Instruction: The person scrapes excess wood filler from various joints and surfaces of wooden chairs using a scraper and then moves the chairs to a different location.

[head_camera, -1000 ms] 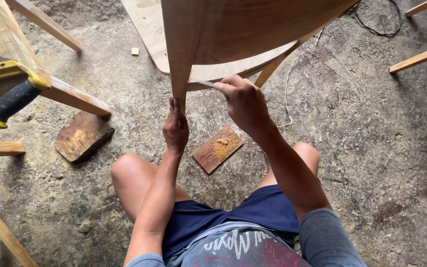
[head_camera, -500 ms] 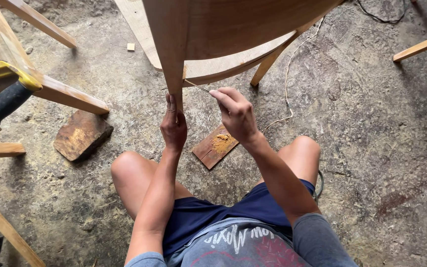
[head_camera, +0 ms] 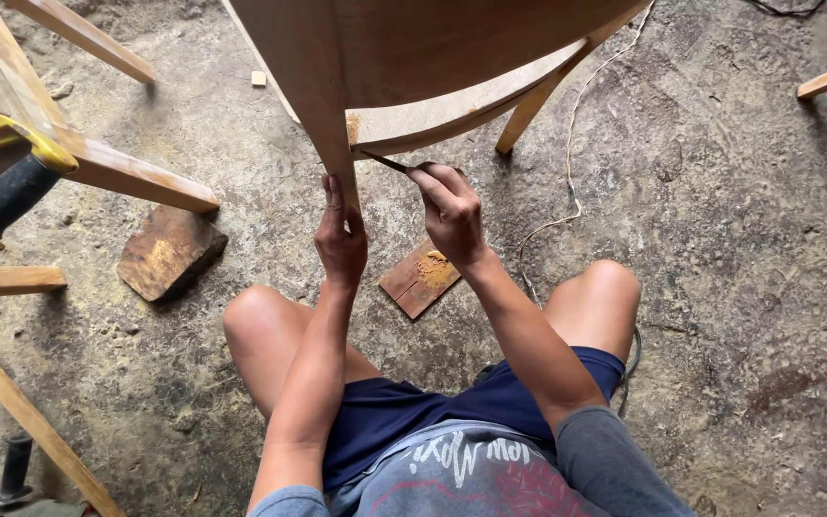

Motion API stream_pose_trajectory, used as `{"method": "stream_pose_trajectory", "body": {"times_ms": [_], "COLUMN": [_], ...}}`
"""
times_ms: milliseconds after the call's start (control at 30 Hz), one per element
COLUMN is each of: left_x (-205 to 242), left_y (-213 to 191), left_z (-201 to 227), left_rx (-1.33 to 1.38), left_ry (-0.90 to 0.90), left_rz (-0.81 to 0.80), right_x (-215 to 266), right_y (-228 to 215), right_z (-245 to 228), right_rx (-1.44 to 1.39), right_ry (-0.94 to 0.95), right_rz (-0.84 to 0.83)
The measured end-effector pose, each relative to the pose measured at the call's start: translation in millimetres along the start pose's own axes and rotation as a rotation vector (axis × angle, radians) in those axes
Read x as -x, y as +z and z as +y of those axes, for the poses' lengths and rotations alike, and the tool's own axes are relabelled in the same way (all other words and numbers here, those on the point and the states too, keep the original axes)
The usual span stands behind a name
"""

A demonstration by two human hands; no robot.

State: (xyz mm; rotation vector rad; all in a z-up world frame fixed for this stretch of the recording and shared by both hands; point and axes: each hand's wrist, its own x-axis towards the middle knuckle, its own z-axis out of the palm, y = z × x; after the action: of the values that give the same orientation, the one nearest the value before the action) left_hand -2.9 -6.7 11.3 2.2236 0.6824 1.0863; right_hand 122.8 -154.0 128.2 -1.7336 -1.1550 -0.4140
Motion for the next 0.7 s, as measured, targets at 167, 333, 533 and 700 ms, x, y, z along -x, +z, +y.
{"method": "stream_pose_trajectory", "body": {"times_ms": [167,333,533,700], "left_x": [-5,-2,10,50], "left_y": [2,-2,7,46], "left_z": [7,6,-4,1], "left_rx": [0.009,-0.025,-0.012,-0.039], "left_ry": [0.069,0.026,-0.02,0.138], "left_rz": [0.069,0.028,-0.048,-0.193], "right_x": [-6,-1,34,137], "right_y": [9,0,1,-1], "right_z": [5,-10,17,98], "right_rx": [-0.025,-0.067,-0.045,0.07], "right_ry": [-0.035,0.051,0.257,0.498], "right_rz": [0.04,0.065,0.044,0.068]}}
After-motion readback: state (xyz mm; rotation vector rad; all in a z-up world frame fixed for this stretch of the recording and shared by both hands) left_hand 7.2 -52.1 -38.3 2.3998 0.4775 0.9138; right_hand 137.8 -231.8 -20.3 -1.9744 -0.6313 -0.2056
